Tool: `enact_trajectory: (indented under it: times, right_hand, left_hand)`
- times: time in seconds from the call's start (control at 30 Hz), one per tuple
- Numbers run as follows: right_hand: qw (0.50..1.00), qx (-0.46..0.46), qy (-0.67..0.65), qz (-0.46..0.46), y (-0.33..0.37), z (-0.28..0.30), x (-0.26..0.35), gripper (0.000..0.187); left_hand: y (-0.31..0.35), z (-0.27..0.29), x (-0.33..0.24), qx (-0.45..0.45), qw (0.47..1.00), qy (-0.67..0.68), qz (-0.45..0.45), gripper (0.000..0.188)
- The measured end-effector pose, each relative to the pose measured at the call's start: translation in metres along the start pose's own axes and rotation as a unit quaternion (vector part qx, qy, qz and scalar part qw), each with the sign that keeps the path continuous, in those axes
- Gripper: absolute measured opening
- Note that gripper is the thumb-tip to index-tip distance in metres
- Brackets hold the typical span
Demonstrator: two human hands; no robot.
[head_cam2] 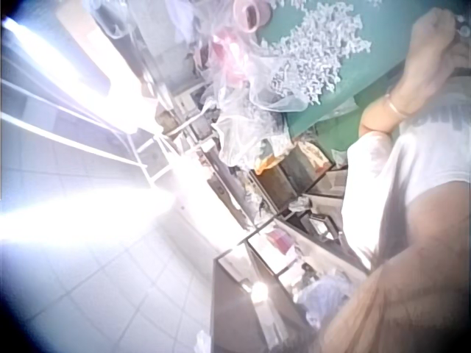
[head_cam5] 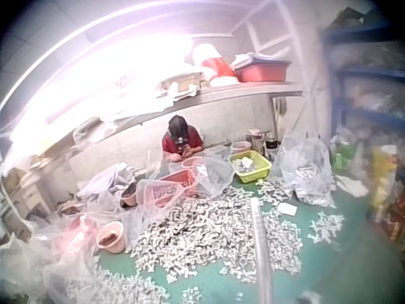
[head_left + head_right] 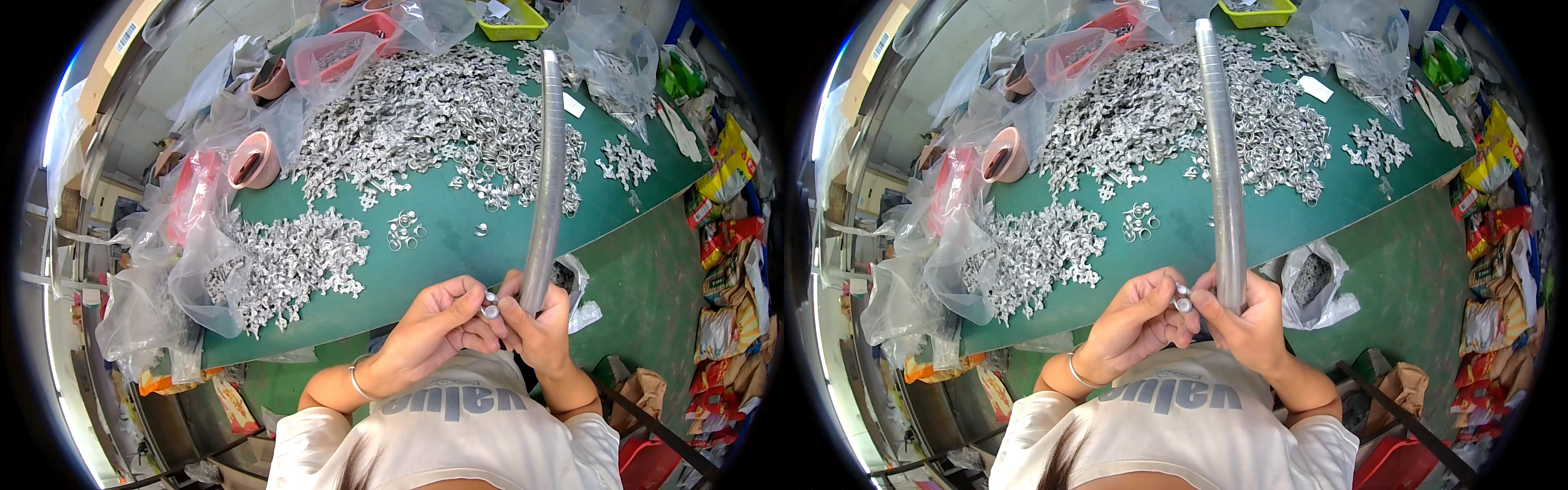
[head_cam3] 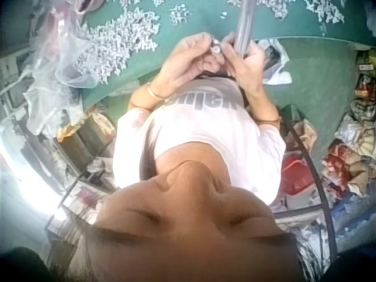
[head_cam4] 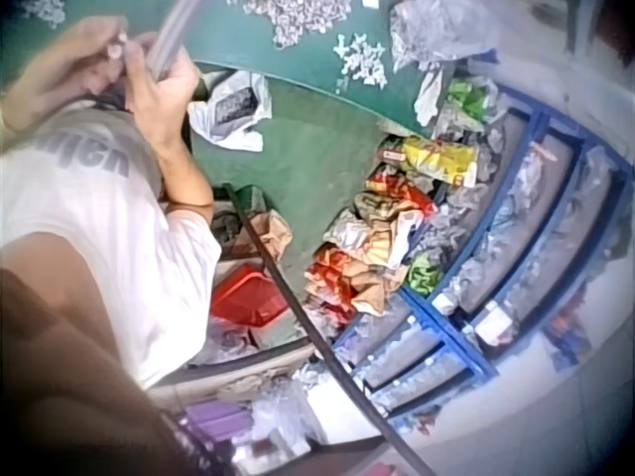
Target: The person picks up metal ring components from a table, slides them onto a tapered sizing tool one at a time, and then places them into a small bag.
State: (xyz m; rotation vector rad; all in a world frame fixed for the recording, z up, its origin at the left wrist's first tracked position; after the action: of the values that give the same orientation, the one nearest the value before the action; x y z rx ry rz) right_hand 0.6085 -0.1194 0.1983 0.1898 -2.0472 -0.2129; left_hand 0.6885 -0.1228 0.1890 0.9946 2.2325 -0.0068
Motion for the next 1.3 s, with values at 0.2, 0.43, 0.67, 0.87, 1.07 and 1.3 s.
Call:
enact_trajectory:
  times: [0.2, 0.43, 0.67, 0.87, 1.07, 1.3]
  right_hand:
    - [1.000, -0.003, -0.019, -0.020, 0.004, -0.002, -0.003, 0.010]
    - [0.999, -0.019, -0.037, -0.017, 0.008, 0.001, -0.009, 0.009]
    - [1.000, -0.020, -0.013, 0.018, 0.011, 0.000, -0.003, 0.007]
    - [0.999, -0.016, -0.009, 0.026, 0.010, -0.001, -0.004, 0.008]
    - [0.999, -0.025, -0.003, 0.023, 0.007, 0.000, -0.007, 0.008]
    - [0.981, -0.154, 0.118, -0.014, -0.008, 0.054, -0.023, 0.012]
  left_hand:
    - [0.001, 0.004, -0.006, -0.006, 0.999, 0.008, -0.048, 0.027]
    - [0.011, -0.002, -0.031, 0.004, 0.978, -0.138, -0.156, 0.024]
    - [0.013, 0.000, -0.040, -0.007, 0.962, -0.178, -0.209, 0.023]
    - [0.012, -0.004, -0.048, 0.005, 0.931, -0.239, -0.277, 0.023]
    - [0.010, -0.001, -0.051, -0.022, 0.918, -0.252, -0.305, 0.022]
    - [-0.026, 0.084, -0.066, -0.152, 0.805, -0.475, -0.323, 0.013]
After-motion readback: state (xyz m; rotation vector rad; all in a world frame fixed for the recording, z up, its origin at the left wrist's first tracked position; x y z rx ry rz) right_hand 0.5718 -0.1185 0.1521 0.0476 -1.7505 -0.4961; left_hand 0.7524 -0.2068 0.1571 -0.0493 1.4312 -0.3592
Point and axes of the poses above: each hand's wrist, its own y-axis away from the middle knuckle, its own z-axis out of the back of the hand, x = y × z, the point moved 10 cm from there along -y, towards the middle knuckle, and after that the axes turned 11 degrees about -z, right-handed, at the moved point
